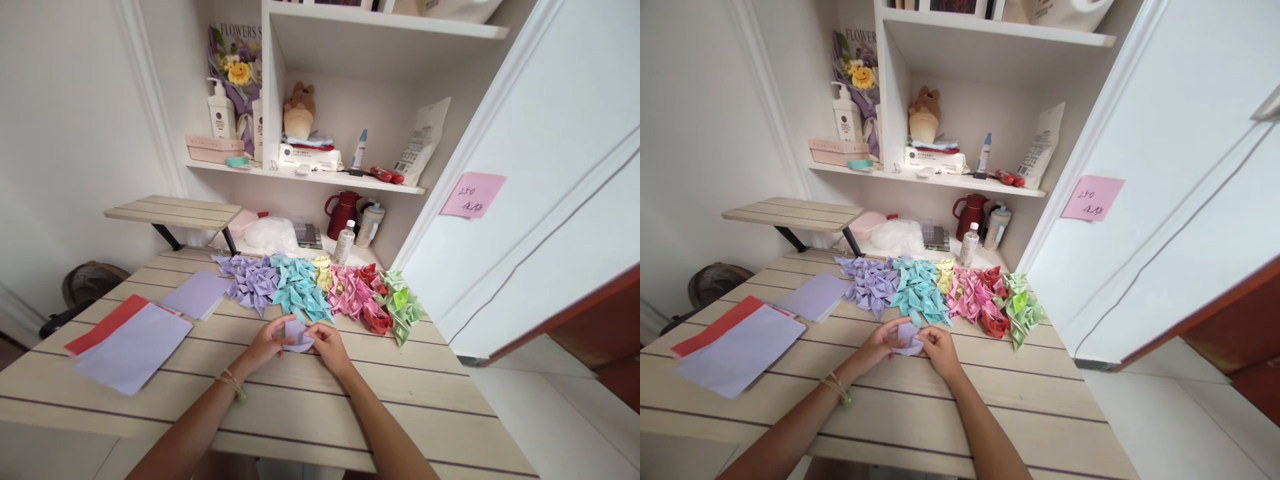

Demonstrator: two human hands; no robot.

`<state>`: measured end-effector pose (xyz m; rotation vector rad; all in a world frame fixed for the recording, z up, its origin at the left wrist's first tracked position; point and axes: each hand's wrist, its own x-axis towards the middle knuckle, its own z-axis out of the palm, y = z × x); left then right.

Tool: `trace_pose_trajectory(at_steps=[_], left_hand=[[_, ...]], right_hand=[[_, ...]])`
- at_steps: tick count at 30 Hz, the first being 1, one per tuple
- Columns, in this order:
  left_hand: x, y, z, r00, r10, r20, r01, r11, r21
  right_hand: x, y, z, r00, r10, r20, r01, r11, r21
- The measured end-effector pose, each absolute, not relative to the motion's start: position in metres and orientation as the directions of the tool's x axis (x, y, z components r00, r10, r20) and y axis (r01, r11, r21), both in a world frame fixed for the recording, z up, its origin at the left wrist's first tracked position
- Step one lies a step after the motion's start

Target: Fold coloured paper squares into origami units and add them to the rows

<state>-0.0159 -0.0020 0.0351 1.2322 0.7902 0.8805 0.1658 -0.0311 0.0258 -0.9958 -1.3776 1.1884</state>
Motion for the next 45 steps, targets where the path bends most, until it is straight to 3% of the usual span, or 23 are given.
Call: trace_pose_trajectory(at_steps=[7,14,19,37,41,45], left_hand=[[-0.022,-0.003,0.043,0.489,0.871,-0.053,-0.291,0.22,0.931],[-0.023,-0.002,0.042,0.507,0.86,-0.054,-0.21,0.184,0.96],[-0.023,-0.001,0.041,0.499,0.866,-0.016,-0.223,0.146,0.964],[-0.014,-0.001,0.034,0.409,0.91,-0.07,-0.1,0.121,0.988],[-0.013,-0.001,0.033,0.409,0.911,-0.053,-0.108,0.106,0.988],[-0.011,-0.001,0.028,0.404,0.914,-0.043,-0.115,0.097,0.989]], right_hand=[[0.166,-0.035,0.027,-0.231,0.952,0.201,-0.002,0.206,-0.978],[0.174,-0.032,0.034,-0.156,0.952,0.263,0.082,0.278,-0.957],[0.177,-0.034,0.036,-0.19,0.956,0.223,0.101,0.245,-0.964],[0.163,-0.031,0.025,-0.107,0.992,0.06,-0.213,0.036,-0.976],[0.162,-0.029,0.022,0.07,0.991,0.116,-0.129,0.124,-0.984],[0.161,-0.03,0.021,0.067,0.984,0.162,0.029,0.161,-0.987]])
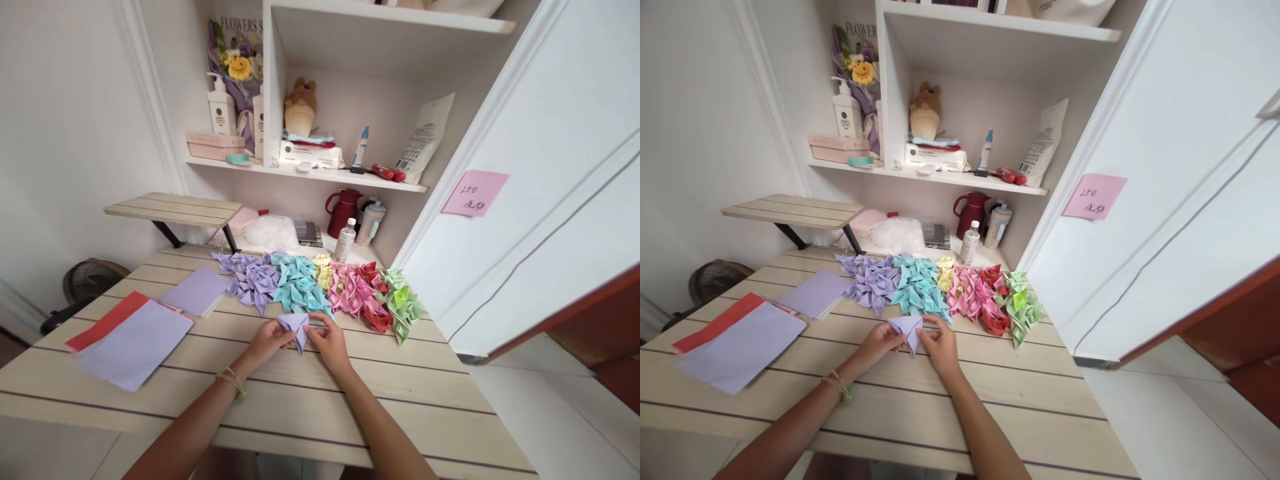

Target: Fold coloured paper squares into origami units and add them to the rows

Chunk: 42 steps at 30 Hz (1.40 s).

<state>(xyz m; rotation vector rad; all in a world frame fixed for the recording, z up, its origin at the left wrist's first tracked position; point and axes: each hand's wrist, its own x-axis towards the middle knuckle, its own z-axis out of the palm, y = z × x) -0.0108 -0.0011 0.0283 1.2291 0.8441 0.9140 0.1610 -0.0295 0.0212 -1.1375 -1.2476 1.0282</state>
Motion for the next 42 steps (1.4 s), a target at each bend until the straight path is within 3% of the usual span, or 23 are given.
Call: trace_pose_trajectory(at_steps=[8,20,25,28,34,36,39,42], left_hand=[[-0.012,0.0,0.024,0.384,0.923,-0.036,-0.139,0.096,0.986],[-0.011,-0.004,0.028,0.402,0.915,-0.017,-0.118,0.07,0.991],[-0.006,-0.01,0.031,0.358,0.934,0.013,-0.073,0.014,0.997],[0.0,-0.013,0.032,0.252,0.962,0.105,0.017,-0.113,0.993],[0.002,-0.013,0.032,0.147,0.972,0.186,0.085,-0.199,0.976],[-0.001,-0.013,0.033,0.158,0.965,0.211,0.104,-0.229,0.968],[-0.004,-0.013,0.034,0.243,0.95,0.196,0.109,-0.227,0.968],[-0.006,-0.013,0.034,0.307,0.94,0.149,0.031,-0.166,0.986]], right_hand=[[0.157,-0.039,0.028,-0.095,0.979,0.181,0.231,0.199,-0.953],[0.16,-0.038,0.024,-0.114,0.966,0.231,0.425,0.258,-0.868],[0.157,-0.038,0.027,-0.118,0.938,0.326,0.501,0.34,-0.796],[0.146,-0.039,0.028,-0.123,0.909,0.398,0.558,0.395,-0.729],[0.133,-0.041,0.03,-0.023,0.949,0.314,0.733,0.23,-0.64],[0.139,-0.04,0.029,0.04,0.952,0.303,0.659,0.203,-0.724],[0.153,-0.036,0.028,0.063,0.977,0.205,0.252,0.184,-0.95],[0.166,-0.031,0.028,0.006,0.993,0.116,-0.054,0.116,-0.992]])
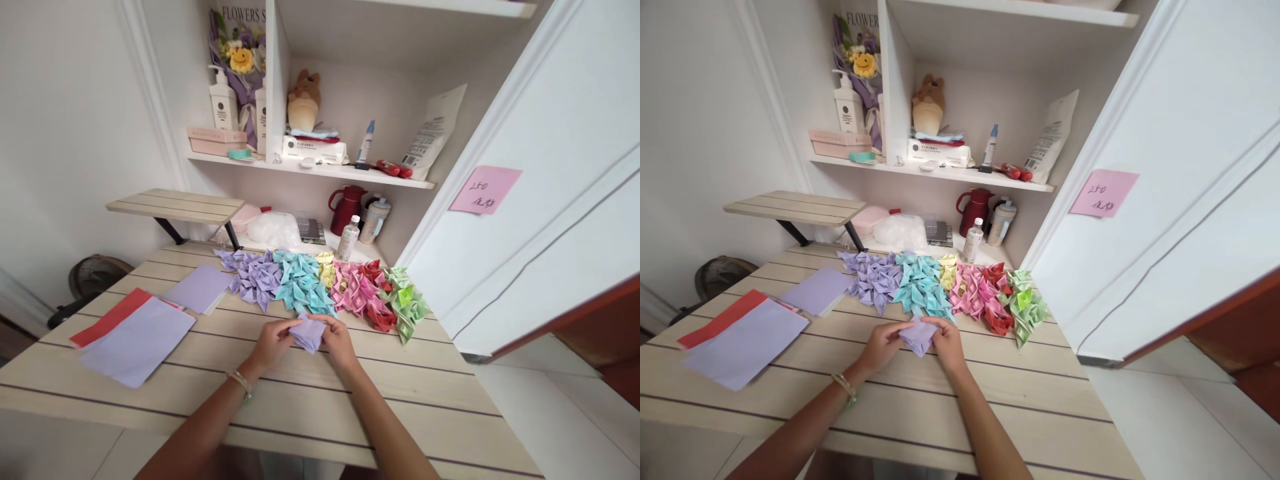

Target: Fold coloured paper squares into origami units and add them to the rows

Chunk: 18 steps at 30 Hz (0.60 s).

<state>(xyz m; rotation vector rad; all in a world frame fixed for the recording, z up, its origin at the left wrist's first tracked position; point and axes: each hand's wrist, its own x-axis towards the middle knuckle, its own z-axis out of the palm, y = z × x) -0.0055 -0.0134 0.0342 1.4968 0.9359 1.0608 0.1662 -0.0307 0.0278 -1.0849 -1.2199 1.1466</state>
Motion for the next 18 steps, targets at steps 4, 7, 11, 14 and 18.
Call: trace_pose_trajectory(at_steps=[4,7,11,14,18], left_hand=[[-0.009,-0.01,0.033,0.327,0.935,0.137,-0.036,-0.132,0.991],[-0.016,-0.006,0.034,0.296,0.944,0.145,-0.052,-0.136,0.989],[-0.02,-0.003,0.036,0.246,0.957,0.151,-0.055,-0.142,0.988],[-0.018,-0.004,0.036,0.231,0.963,0.139,-0.053,-0.13,0.99],[-0.016,-0.005,0.035,0.222,0.966,0.133,-0.065,-0.122,0.99]], right_hand=[[0.177,-0.03,0.035,-0.091,0.992,0.089,-0.126,0.077,-0.989],[0.179,-0.033,0.041,-0.167,0.983,0.073,-0.159,0.046,-0.986],[0.176,-0.035,0.044,-0.162,0.985,0.066,-0.184,0.035,-0.982],[0.174,-0.035,0.044,-0.135,0.988,0.076,-0.199,0.048,-0.979],[0.172,-0.033,0.043,-0.104,0.99,0.099,-0.198,0.077,-0.977]])
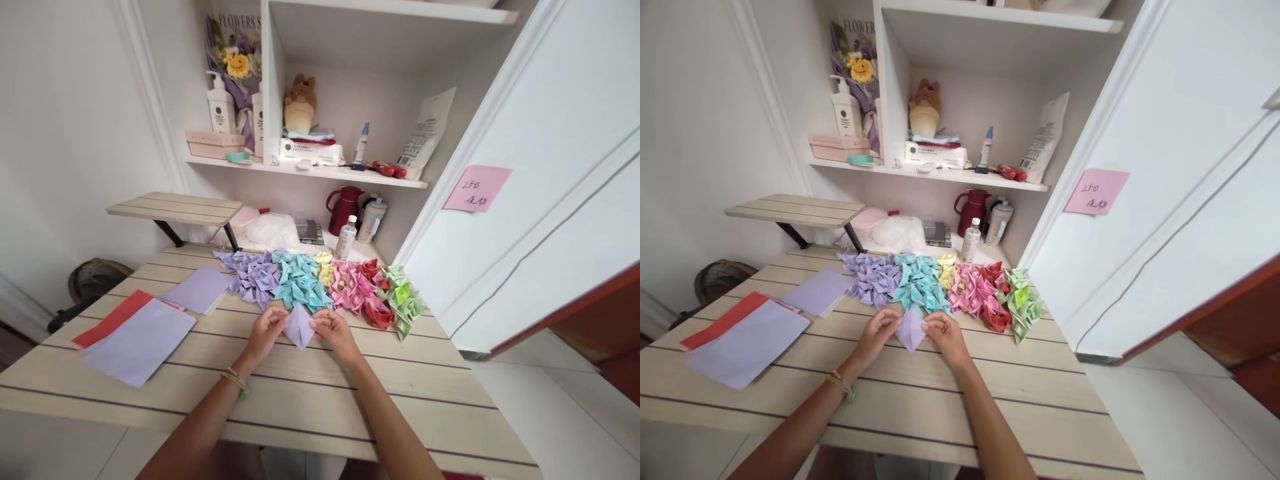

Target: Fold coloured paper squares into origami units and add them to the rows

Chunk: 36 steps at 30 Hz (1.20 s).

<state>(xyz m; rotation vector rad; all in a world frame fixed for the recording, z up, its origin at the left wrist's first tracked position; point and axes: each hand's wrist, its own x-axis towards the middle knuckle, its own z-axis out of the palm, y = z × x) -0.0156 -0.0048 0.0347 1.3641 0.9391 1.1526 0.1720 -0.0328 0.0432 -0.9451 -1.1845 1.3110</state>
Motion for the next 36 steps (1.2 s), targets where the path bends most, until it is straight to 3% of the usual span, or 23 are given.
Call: trace_pose_trajectory(at_steps=[4,7,10,12,19,30,36], left_hand=[[-0.016,-0.005,0.037,0.216,0.965,0.152,-0.048,-0.145,0.988],[-0.015,-0.007,0.038,0.244,0.957,0.158,-0.03,-0.156,0.987],[-0.014,-0.009,0.037,0.272,0.949,0.157,-0.008,-0.161,0.987],[-0.015,-0.009,0.035,0.274,0.95,0.152,0.016,-0.163,0.987],[-0.013,-0.009,0.032,0.294,0.944,0.147,0.039,-0.166,0.985],[-0.011,-0.013,0.037,0.292,0.93,0.221,0.168,-0.278,0.946],[-0.008,-0.017,0.037,0.337,0.912,0.234,0.158,-0.3,0.941]], right_hand=[[0.173,-0.032,0.038,-0.105,0.988,0.111,-0.139,0.096,-0.986],[0.174,-0.033,0.037,-0.097,0.977,0.191,0.07,0.198,-0.978],[0.176,-0.034,0.038,-0.111,0.925,0.363,0.387,0.377,-0.842],[0.178,-0.034,0.039,-0.152,0.888,0.434,0.484,0.449,-0.751],[0.172,-0.038,0.035,-0.207,0.814,0.543,0.536,0.558,-0.633],[0.171,-0.039,0.037,-0.131,0.923,0.361,0.588,0.365,-0.721],[0.17,-0.039,0.036,-0.199,0.904,0.378,0.656,0.409,-0.634]])
